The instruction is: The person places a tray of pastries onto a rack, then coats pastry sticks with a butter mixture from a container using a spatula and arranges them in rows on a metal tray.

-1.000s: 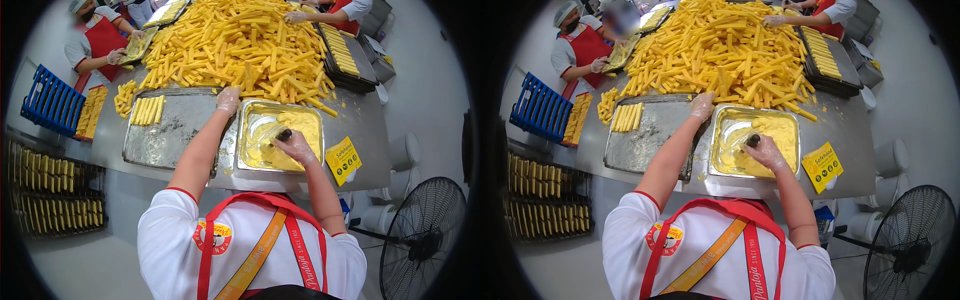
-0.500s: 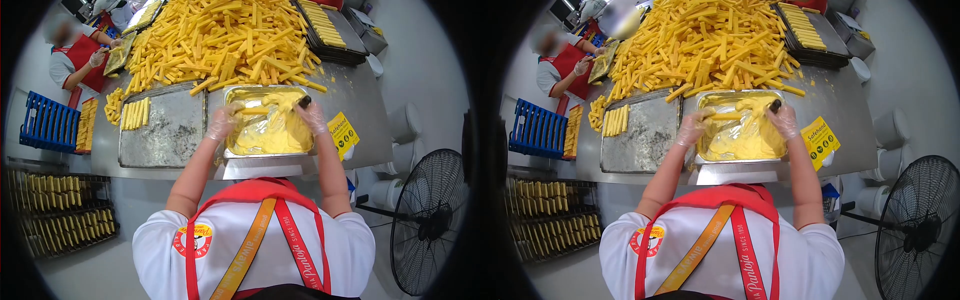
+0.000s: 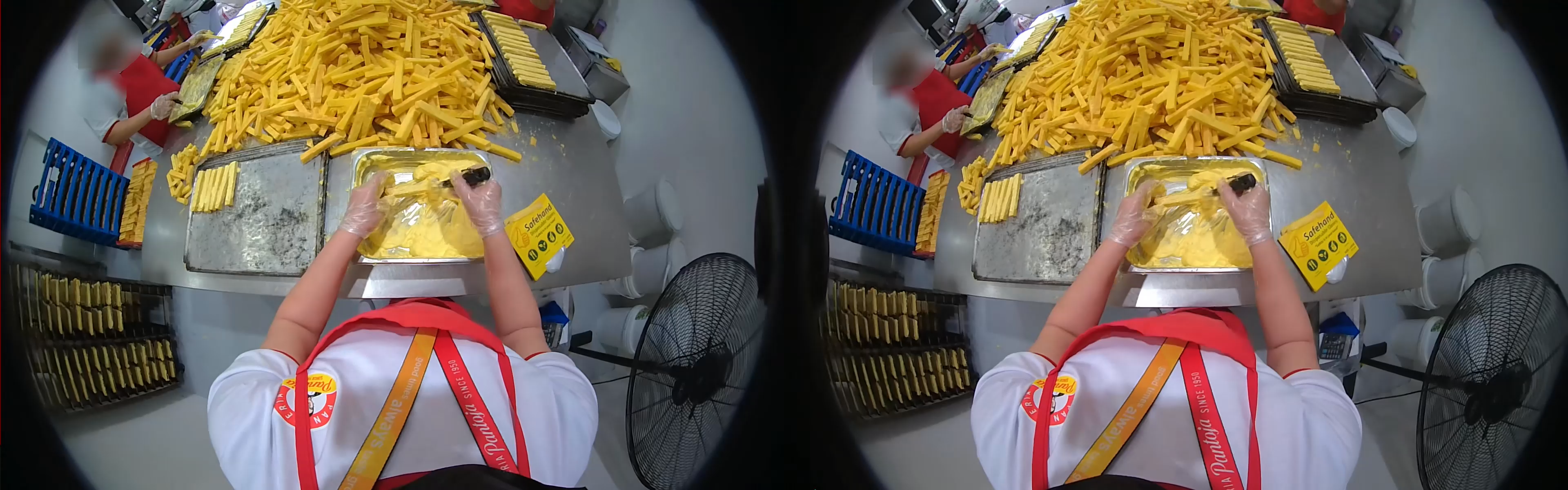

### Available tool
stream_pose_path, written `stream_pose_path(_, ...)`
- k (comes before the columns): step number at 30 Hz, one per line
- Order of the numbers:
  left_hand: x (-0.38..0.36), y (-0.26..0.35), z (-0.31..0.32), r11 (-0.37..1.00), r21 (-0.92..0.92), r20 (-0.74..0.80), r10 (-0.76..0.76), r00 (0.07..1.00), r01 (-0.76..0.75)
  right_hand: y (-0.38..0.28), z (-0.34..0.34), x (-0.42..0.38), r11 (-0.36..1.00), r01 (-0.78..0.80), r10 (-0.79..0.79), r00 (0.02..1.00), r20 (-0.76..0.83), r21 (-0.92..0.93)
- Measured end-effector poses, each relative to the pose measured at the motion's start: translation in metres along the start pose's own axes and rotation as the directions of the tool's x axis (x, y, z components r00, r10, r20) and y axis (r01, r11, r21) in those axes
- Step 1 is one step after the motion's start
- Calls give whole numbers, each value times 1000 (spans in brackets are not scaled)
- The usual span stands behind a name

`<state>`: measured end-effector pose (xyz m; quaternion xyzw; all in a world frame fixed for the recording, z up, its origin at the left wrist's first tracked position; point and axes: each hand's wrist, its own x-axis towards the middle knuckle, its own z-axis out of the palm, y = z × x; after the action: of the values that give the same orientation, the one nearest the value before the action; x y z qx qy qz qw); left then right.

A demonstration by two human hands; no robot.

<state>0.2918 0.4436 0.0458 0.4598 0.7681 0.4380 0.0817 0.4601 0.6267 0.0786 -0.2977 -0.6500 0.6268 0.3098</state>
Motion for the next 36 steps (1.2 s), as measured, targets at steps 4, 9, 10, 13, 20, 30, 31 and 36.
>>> stream_pose_path(4, 0, 5, 0, 984, -45, -12, -171, 985, 171, -2, 9, -11, 955, -12, -12, 997, 80, 296)
stream_pose_path(9, 0, -11, 6, 988, 61, -55, -135, 989, 138, 18, -5, 3, 843, 24, -123, 981, -149, -537)
stream_pose_path(10, -3, -4, 3, 992, 95, -70, -81, 994, 88, 10, -3, -1, 909, 129, -199, 970, -141, -396)
stream_pose_path(13, -3, 14, -10, 967, 154, 8, 203, 979, -202, -23, 15, -17, 920, 16, -28, 999, 24, 393)
stream_pose_path(20, -11, 1, -16, 866, 147, 29, 480, 877, -478, 8, -7, 14, 869, -83, 23, 992, -126, -487)
stream_pose_path(30, -13, 2, -7, 989, -132, -9, -67, 998, 65, 2, -1, -1, 792, -39, 10, 999, -50, -609)
stream_pose_path(31, -12, 2, -8, 995, -74, 5, -72, 997, 73, -4, 2, -6, 881, 24, -56, 997, -53, -472)
stream_pose_path(36, -14, -7, -9, 990, 128, 10, -64, 998, 62, -27, 24, -33, 954, -7, 1, 1000, 21, 300)
